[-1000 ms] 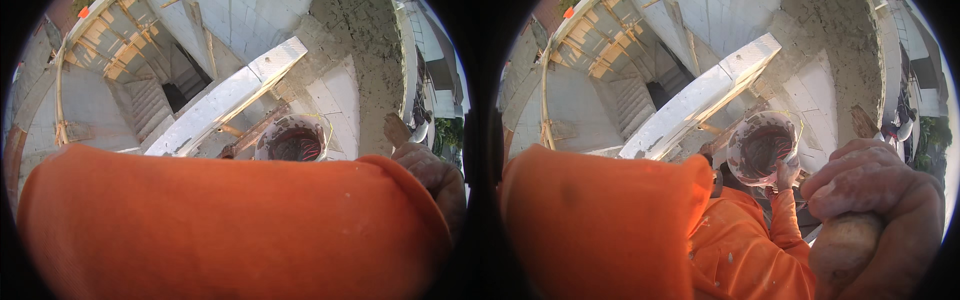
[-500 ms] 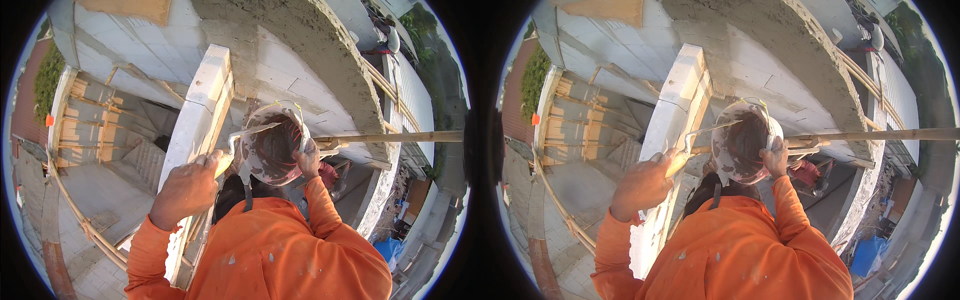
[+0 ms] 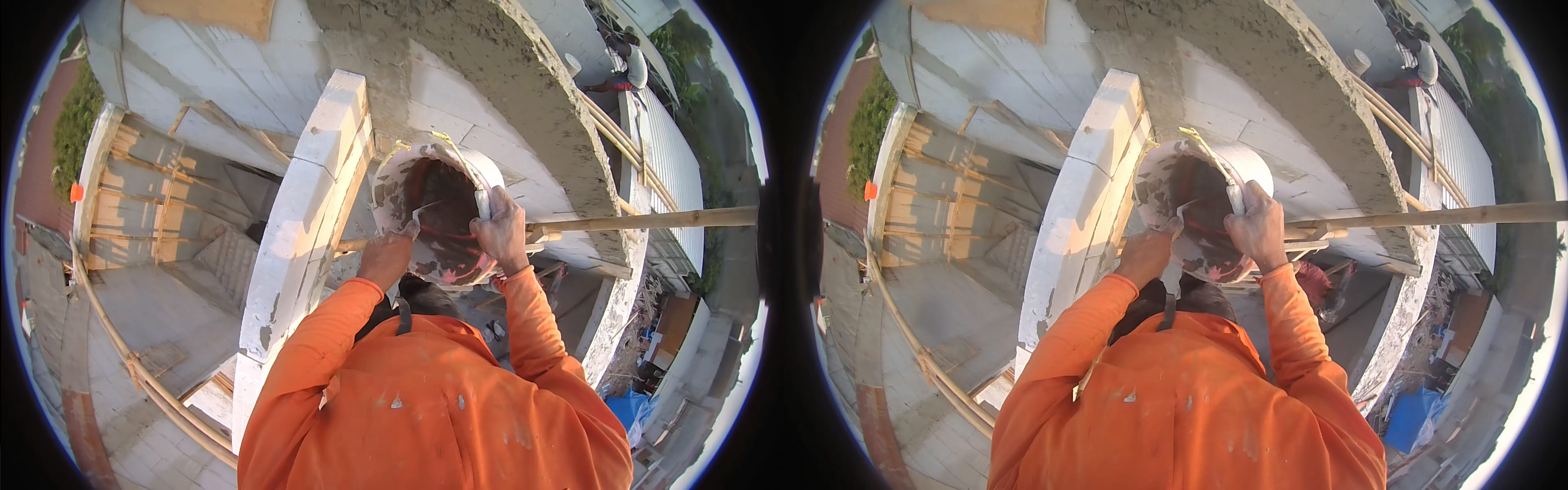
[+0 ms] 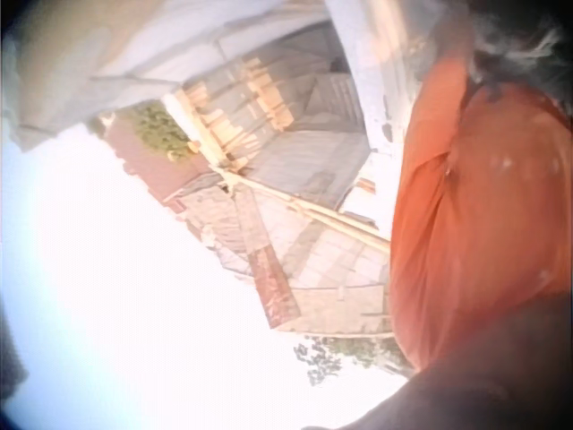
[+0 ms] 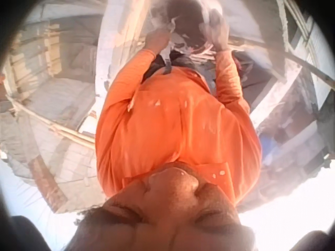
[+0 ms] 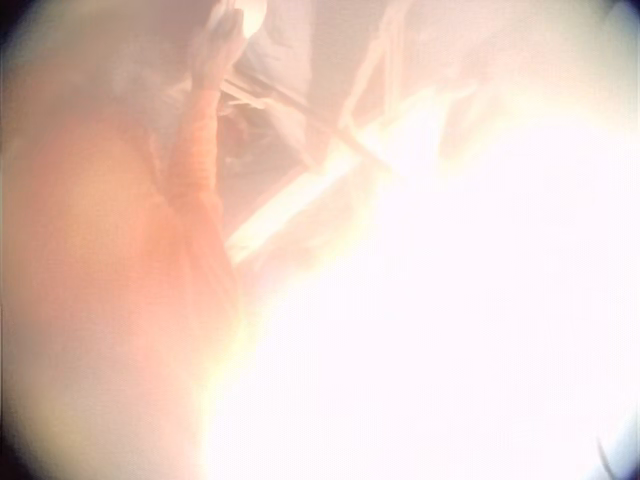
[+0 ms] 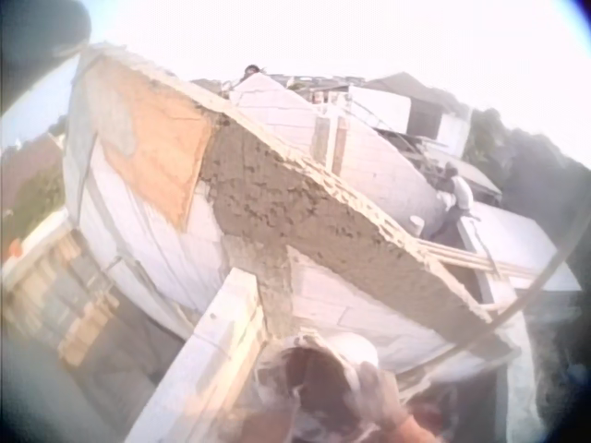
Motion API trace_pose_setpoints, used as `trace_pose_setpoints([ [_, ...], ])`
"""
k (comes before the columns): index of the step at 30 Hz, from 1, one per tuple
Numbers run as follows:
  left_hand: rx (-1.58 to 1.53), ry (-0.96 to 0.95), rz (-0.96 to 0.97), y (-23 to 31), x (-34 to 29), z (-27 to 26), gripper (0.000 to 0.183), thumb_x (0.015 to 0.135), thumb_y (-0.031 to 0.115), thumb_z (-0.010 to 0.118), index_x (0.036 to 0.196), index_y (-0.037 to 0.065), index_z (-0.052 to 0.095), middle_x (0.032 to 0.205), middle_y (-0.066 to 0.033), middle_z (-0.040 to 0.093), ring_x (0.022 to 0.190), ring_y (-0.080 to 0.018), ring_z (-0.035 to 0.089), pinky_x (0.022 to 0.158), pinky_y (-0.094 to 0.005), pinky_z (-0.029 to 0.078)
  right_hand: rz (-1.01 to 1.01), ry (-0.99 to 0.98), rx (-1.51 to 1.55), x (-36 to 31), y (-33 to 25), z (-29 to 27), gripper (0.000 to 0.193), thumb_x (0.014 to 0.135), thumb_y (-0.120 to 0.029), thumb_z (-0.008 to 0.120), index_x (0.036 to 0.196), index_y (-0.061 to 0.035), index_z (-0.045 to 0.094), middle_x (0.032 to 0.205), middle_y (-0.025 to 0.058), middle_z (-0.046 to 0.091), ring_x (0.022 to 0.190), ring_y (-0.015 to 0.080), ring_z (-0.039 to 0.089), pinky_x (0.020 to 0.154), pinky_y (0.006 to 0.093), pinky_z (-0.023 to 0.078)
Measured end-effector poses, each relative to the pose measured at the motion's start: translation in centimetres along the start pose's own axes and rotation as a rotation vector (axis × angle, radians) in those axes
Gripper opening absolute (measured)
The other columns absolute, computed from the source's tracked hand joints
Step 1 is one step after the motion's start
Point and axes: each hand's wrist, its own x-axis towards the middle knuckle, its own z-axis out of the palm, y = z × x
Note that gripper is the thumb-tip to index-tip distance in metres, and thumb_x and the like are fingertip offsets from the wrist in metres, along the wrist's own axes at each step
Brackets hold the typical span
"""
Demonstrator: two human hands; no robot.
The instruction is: The person places a lightweight concrete block on a partially built wall, aligns it by tapping it with a hammer, and applies mortar to the joints with a trowel.
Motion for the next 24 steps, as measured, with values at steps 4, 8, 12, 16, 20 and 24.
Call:
trace_pose_setpoints([
  [4,-0.126,-0.025,0.065,0.4,0.7,2.2,0.051,0.083,0.013,0.067,0.132,0.004,0.055,0.098,-0.0251,0.068,0.087,-0.0371,0.069,0.076,-0.0472,0.054,0.018,0.01,0.046,0.4,0.1,-0.3,0.024,0.062,-0.006,0.065,0.08,0.0018,0.051,0.074,0.0263,0.06,0.07,0.0462,0.059,0.065,0.0442,0.049],
  [8,-0.526,-0.325,-0.014,1.0,0.4,2.1,0.063,0.074,0.01,0.071,0.134,0.002,0.054,0.09,-0.0188,0.068,0.065,-0.0263,0.067,0.057,-0.0378,0.053,0.042,0.004,0.104,0.7,0.8,0.0,0.025,0.061,-0.006,0.066,0.08,0.0023,0.052,0.074,0.0256,0.06,0.068,0.0425,0.06,0.065,0.0434,0.049],
  [12,-1.065,-0.523,-0.108,1.7,-0.9,1.5,0.068,0.071,0.006,0.066,0.137,0.004,0.054,0.078,-0.0102,0.063,0.055,-0.0158,0.06,0.047,-0.0299,0.047,0.099,0.005,0.127,0.7,2.2,0.3,0.027,0.06,-0.007,0.066,0.08,0.0024,0.053,0.071,0.0222,0.058,0.063,0.0346,0.057,0.064,0.0412,0.048],
  [16,-1.347,-0.584,-0.142,1.1,-2.3,2.0,0.069,0.072,0.004,0.065,0.14,0.006,0.052,0.074,-0.0088,0.061,0.053,-0.0149,0.058,0.045,-0.0288,0.045,0.168,0.024,0.142,1.2,4.9,0.6,0.027,0.059,-0.007,0.067,0.08,0.0026,0.052,0.067,0.0154,0.054,0.062,0.0263,0.053,0.062,0.0376,0.047],
  [20,-1.52,-0.637,-0.103,-0.2,-2.6,2.6,0.071,0.075,0.001,0.063,0.143,0.005,0.047,0.073,-0.0075,0.059,0.05,-0.0146,0.056,0.043,-0.028,0.044,0.216,0.086,0.409,1.9,7.2,1.6,0.024,0.06,-0.005,0.066,0.08,0.0011,0.054,0.07,0.0056,0.054,0.064,0.0177,0.051,0.061,0.0331,0.045],
  [24,-1.592,-0.537,-0.181,-2.2,-3.3,1.6,0.075,0.077,0.0,0.063,0.148,0.007,0.039,0.075,-0.0086,0.06,0.049,-0.0152,0.055,0.042,-0.029,0.045,0.348,0.092,0.61,2.1,7.7,3.1,0.023,0.061,-0.002,0.065,0.082,-0.0014,0.056,0.074,0.0006,0.054,0.066,0.0131,0.051,0.06,0.0295,0.044],
])
